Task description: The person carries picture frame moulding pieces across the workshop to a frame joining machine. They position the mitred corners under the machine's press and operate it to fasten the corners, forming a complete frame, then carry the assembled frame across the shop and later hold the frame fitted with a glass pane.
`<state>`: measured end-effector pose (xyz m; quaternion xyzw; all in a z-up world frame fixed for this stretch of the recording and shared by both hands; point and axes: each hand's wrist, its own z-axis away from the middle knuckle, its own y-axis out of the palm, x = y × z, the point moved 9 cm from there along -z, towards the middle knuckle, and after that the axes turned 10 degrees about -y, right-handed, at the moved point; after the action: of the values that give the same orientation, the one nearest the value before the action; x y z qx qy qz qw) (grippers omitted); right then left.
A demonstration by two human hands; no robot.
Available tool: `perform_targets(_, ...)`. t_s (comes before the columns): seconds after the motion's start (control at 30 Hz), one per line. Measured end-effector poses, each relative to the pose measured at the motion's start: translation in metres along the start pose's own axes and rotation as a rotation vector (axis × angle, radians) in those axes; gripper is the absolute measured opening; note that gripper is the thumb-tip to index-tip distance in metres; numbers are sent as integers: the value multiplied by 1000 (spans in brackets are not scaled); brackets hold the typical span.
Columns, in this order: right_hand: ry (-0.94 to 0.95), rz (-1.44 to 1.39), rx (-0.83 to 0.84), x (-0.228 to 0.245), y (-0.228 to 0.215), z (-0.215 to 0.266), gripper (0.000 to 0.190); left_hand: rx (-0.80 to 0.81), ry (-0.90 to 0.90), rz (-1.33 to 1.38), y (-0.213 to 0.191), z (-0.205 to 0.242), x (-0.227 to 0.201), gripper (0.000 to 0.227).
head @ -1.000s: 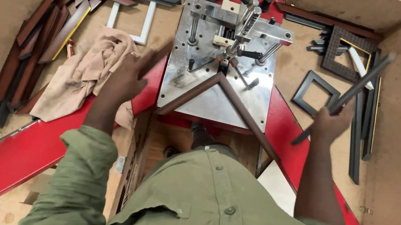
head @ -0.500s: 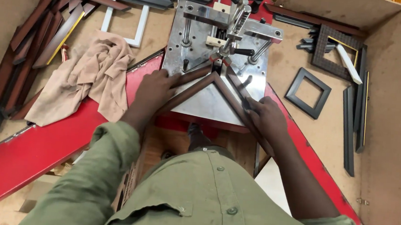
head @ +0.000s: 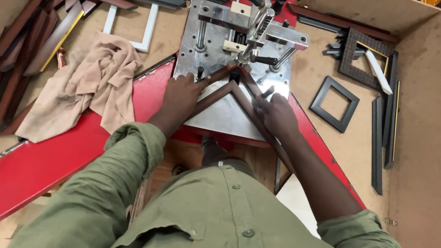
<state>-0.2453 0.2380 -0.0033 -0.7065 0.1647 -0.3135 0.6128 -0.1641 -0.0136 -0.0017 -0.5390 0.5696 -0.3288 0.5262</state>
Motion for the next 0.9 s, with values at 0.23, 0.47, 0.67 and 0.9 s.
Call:
perform_targets(0.23, -57, -9, -105, 12, -1, -5, 32, 10, 12, -22, 2, -1, 2, 42)
perform_targets(0.47, 342, -236, -205, -32, 2, -2, 41, -9, 22, -39, -7, -5, -2, 40)
perform_targets(0.67, 118, -593, -412, -32, 12, -19, 62, 112, -25, -97, 6, -3, 3, 43)
perform_targets(0.9, 171, -518, -359, -23, 14, -13, 48, 47, -22, -38, -1, 8, 5, 38)
